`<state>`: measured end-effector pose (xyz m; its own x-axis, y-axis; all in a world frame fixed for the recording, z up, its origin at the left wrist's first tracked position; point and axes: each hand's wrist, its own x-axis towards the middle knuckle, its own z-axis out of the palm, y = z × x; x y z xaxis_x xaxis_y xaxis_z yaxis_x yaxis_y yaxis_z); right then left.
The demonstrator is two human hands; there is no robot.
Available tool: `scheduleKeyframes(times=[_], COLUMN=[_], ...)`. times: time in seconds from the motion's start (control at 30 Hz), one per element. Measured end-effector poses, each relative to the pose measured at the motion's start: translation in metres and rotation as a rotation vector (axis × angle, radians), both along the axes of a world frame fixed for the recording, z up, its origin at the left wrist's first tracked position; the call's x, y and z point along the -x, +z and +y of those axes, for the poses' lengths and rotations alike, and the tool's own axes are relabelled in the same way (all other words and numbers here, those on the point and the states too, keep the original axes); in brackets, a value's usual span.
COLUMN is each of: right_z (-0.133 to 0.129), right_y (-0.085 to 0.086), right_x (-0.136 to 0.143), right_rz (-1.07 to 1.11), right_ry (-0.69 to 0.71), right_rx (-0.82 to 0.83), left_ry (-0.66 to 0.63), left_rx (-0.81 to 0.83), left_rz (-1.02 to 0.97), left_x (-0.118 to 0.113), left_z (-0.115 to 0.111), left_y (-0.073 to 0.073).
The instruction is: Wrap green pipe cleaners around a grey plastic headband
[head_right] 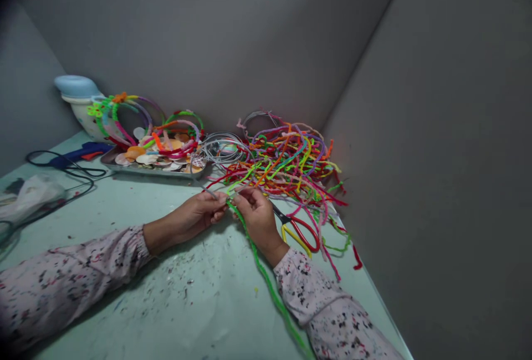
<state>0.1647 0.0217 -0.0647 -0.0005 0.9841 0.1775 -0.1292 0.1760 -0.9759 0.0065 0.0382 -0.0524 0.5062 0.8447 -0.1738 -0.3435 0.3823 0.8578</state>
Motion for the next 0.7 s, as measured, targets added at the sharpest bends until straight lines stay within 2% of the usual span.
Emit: scheduleKeyframes(times=[0.13,0.23,0.47,0.7], right_z=[-0.0002,0.0005,0.0008,-0.001], right_y=[0.0033,0.0028,0.0018,0.0067], right_x=[-0.0015,-0.0022,-0.0022,-0.0029], right_rz=[-0.057,-0.036,0.021,-0.048], right_ry=[-0.049,-0.031,0.004,-0.013], right_rx=[0.016,0.026,0.066,0.043], left_ry=[-0.007,-0.014,-0.017,-0.043], left_rx=[-0.064,-0.083,-0.049,-0.057], left_rz=[0.056,0.089,0.091,0.083], left_x=[-0.0022,-0.003,-0.0025,-0.0015], left_z=[-0.0018,-0.0017,-0.0009,-0.0014], left_y=[0.0007,-0.0005,-0.0014,-0.0013])
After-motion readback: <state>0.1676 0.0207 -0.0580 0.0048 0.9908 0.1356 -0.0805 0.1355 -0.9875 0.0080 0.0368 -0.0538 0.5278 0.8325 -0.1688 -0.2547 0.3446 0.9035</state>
